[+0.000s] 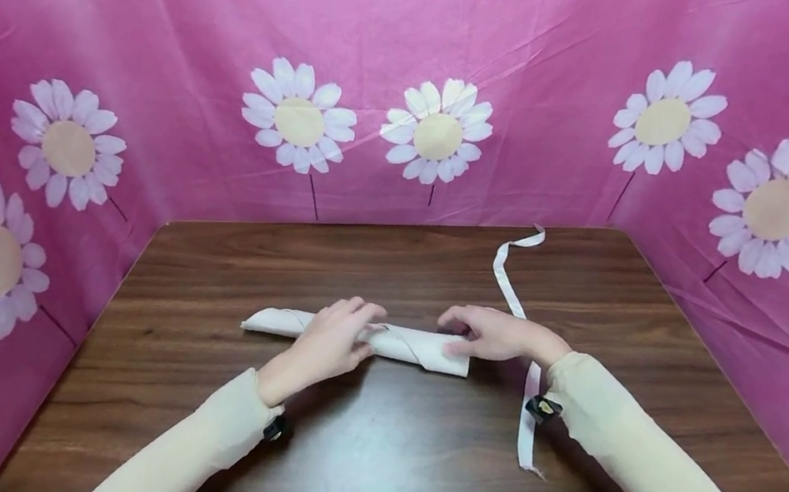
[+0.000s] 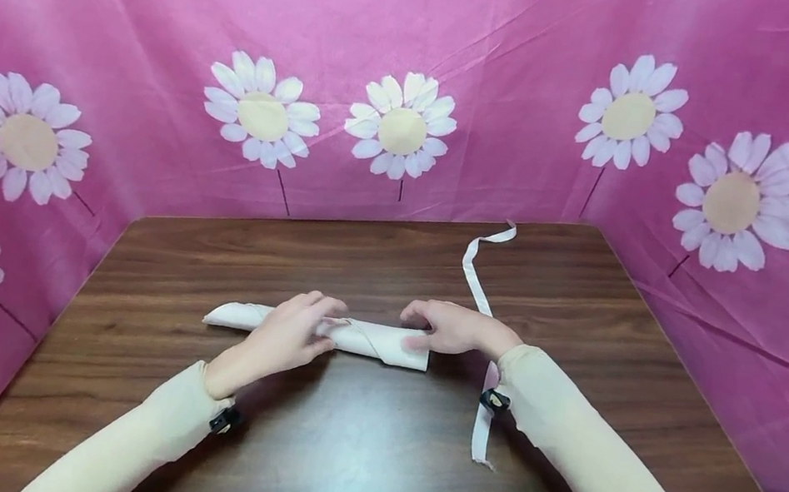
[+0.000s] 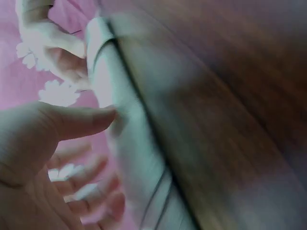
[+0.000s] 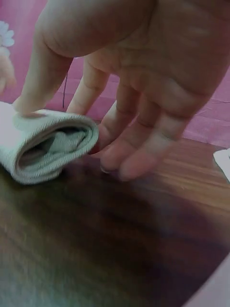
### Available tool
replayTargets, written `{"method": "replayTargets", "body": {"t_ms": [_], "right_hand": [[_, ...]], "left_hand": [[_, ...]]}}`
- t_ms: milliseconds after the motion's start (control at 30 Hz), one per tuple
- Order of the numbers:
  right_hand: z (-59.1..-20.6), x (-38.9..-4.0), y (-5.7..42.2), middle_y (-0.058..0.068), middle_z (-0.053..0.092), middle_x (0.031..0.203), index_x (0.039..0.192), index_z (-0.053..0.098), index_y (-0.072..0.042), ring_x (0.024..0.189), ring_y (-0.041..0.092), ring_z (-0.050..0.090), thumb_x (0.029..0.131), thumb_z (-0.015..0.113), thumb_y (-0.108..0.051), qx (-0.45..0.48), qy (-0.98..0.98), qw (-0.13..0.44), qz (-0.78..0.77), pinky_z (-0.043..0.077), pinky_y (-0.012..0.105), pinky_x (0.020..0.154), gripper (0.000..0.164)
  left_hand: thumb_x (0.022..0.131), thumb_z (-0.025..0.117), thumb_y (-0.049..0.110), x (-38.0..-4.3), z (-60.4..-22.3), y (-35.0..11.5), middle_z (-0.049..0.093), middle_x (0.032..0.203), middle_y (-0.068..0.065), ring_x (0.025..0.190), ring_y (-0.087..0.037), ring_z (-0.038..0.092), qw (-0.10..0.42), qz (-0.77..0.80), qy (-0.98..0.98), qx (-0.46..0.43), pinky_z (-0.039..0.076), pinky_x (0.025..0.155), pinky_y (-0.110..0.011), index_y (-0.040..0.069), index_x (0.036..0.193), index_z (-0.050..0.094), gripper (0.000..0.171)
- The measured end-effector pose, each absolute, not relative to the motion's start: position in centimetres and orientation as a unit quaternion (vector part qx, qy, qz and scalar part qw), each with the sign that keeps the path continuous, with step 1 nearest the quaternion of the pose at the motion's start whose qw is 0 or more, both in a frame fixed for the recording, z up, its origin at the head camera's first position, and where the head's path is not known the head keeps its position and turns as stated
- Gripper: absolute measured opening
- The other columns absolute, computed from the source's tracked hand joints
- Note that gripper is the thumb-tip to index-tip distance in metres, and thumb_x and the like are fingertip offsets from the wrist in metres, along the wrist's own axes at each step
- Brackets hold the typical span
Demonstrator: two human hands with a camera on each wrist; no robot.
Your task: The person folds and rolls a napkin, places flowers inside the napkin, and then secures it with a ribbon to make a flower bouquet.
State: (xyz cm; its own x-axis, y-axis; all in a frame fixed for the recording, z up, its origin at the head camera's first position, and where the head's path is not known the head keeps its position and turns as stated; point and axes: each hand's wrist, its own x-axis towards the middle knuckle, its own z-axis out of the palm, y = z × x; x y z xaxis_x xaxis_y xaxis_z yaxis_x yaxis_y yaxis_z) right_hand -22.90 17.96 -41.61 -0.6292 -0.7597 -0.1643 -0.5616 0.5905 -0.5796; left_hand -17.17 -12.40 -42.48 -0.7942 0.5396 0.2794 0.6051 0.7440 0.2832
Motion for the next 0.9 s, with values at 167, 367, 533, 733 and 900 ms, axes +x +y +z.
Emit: {"method": "replayTargets", "body": {"t_ms": [167,367,533,733,900], "right_hand": [[-41.3,-24.1,16.2,0.010,0.066,0.123,0.130,0.061,-0.002,0.107,0.021,0.065,0.102,0.064,-0.029,-0.390,0.854,0.211,-0.273,0.052,0.039,0.093,0.039],[-41.2,-25.3,14.2,-0.001,0.066,0.114,0.133,0.061,-0.008,0.105,0.015,0.063,0.104,0.060,-0.032,-0.379,0.843,0.258,-0.280,0.049,0.037,0.093,0.038],[-41.9,-25.7,13.5,-0.004,0.066,0.105,0.131,0.061,-0.007,0.097,0.012,0.063,0.103,0.062,-0.033,-0.392,0.829,0.281,-0.284,0.049,0.034,0.087,0.038],[-42.2,-25.8,12.7,-0.003,0.065,0.102,0.131,0.062,-0.007,0.092,0.010,0.061,0.101,0.064,-0.030,-0.399,0.825,0.287,-0.278,0.049,0.031,0.083,0.038],[-41.8,-25.8,12.0,-0.003,0.064,0.102,0.131,0.063,-0.009,0.092,0.011,0.059,0.101,0.065,-0.029,-0.393,0.825,0.302,-0.273,0.047,0.030,0.083,0.037]], "left_hand": [[0.087,0.081,0.028,-15.1,-41.2,-15.3,0.068,0.093,-0.003,0.080,-0.019,0.065,0.070,-0.247,-0.950,-0.179,0.052,0.071,-0.042,0.009,0.117,0.062,0.040],[0.094,0.074,0.032,-14.4,-41.8,-18.3,0.062,0.065,0.002,0.056,-0.013,0.059,-0.088,-0.359,-0.923,-0.107,0.051,0.058,-0.031,0.013,0.092,0.065,0.021],[0.097,0.070,0.031,-14.9,-43.3,-19.0,0.068,0.072,-0.006,0.055,-0.018,0.062,-0.179,-0.454,-0.871,-0.052,0.054,0.047,-0.034,0.007,0.095,0.068,0.024],[0.098,0.069,0.034,-15.4,-43.4,-19.4,0.070,0.080,-0.007,0.059,-0.018,0.064,-0.188,-0.455,-0.869,-0.046,0.055,0.048,-0.034,0.005,0.099,0.069,0.029],[0.098,0.069,0.034,-15.8,-43.2,-19.5,0.070,0.080,-0.006,0.059,-0.018,0.065,-0.184,-0.453,-0.871,-0.044,0.055,0.048,-0.033,0.006,0.099,0.070,0.029]]}}
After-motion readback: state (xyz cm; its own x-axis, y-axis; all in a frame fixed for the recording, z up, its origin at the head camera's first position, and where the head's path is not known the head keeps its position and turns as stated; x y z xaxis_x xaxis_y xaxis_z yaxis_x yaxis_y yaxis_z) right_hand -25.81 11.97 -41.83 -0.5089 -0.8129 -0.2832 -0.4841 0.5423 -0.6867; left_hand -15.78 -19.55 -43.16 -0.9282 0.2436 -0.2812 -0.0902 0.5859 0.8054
